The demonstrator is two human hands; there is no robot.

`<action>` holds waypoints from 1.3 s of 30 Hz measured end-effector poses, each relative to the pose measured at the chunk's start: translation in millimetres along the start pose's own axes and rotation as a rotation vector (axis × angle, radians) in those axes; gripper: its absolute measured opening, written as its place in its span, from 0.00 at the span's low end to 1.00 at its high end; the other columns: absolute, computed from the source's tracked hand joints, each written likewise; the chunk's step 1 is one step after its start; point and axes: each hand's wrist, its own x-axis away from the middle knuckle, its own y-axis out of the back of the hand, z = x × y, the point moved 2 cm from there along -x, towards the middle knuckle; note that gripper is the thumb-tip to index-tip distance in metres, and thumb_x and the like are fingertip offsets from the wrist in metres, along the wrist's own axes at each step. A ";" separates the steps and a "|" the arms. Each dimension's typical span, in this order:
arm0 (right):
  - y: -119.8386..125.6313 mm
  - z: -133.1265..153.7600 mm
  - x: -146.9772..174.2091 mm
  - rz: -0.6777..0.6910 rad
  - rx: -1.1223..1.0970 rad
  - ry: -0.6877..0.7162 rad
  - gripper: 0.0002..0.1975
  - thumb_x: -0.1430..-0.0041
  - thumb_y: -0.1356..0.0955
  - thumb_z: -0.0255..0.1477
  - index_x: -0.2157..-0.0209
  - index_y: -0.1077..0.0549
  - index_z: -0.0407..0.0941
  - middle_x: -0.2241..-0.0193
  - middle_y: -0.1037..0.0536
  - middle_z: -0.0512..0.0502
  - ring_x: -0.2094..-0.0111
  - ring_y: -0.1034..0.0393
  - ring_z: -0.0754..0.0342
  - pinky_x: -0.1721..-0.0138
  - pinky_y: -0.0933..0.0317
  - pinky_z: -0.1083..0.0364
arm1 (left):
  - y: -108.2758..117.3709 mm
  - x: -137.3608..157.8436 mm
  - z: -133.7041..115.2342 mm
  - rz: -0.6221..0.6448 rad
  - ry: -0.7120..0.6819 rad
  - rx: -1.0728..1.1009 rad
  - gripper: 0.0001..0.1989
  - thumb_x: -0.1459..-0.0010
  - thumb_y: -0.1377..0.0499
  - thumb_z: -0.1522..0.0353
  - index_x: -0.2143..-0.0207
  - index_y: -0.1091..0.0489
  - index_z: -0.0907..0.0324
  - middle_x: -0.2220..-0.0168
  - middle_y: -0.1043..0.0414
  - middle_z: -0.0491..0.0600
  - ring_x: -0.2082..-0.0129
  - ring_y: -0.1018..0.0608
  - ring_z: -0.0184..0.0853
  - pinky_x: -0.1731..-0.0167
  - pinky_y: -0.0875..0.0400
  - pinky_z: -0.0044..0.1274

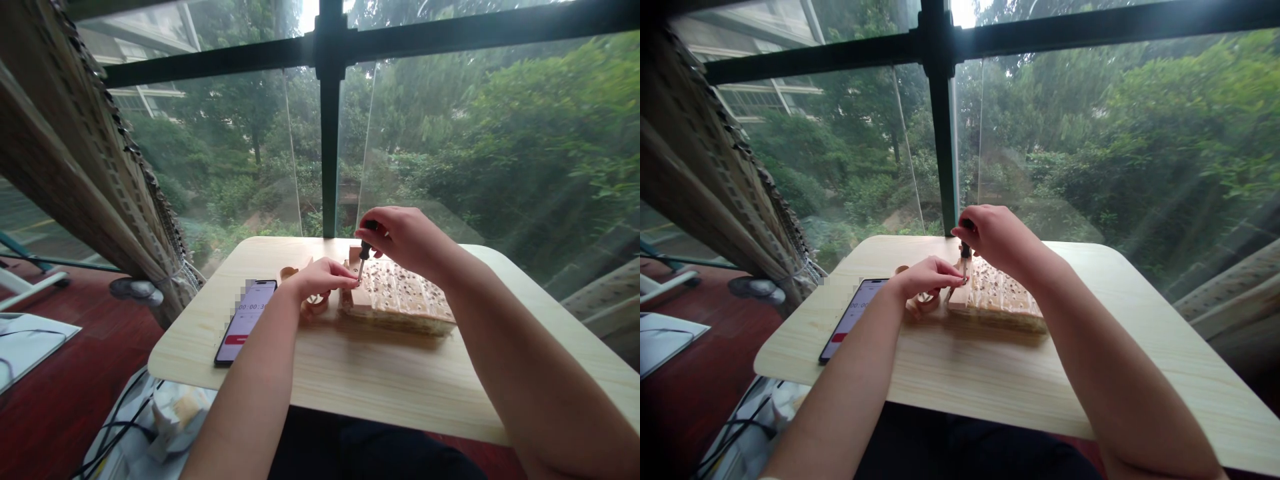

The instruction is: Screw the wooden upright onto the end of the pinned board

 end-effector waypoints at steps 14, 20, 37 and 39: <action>9.9 -12.0 5.4 0.245 0.008 -0.041 0.26 0.38 0.42 0.29 0.40 0.34 0.40 0.57 0.22 0.37 0.61 0.27 0.50 0.62 0.35 0.54 | -0.9 -4.5 1.5 -0.034 -0.091 0.009 0.19 0.57 0.29 0.60 0.63 0.18 0.60 0.68 0.20 0.51 0.73 0.27 0.27 0.75 0.39 0.20; 19.7 -9.1 7.0 0.112 -0.044 -0.005 0.12 0.40 0.33 0.35 0.61 0.24 0.42 0.78 0.26 0.50 0.79 0.38 0.59 0.74 0.45 0.58 | 0.5 -7.2 4.4 -0.032 -0.089 0.020 0.19 0.59 0.29 0.60 0.64 0.18 0.60 0.68 0.20 0.51 0.71 0.26 0.29 0.73 0.38 0.20; 36.0 13.4 16.6 0.289 0.226 -0.102 0.15 0.37 0.38 0.30 0.70 0.22 0.42 0.78 0.25 0.45 0.80 0.41 0.58 0.75 0.51 0.55 | -1.9 -8.5 5.8 -0.063 -0.036 0.037 0.23 0.62 0.28 0.58 0.64 0.18 0.62 0.72 0.22 0.51 0.76 0.32 0.26 0.78 0.43 0.20; 35.3 15.2 14.7 0.274 0.219 -0.069 0.17 0.38 0.37 0.32 0.78 0.25 0.43 0.84 0.31 0.49 0.82 0.46 0.60 0.77 0.53 0.55 | -1.4 -8.4 6.8 -0.066 -0.032 0.033 0.23 0.62 0.28 0.58 0.63 0.19 0.62 0.72 0.23 0.51 0.77 0.32 0.25 0.79 0.43 0.19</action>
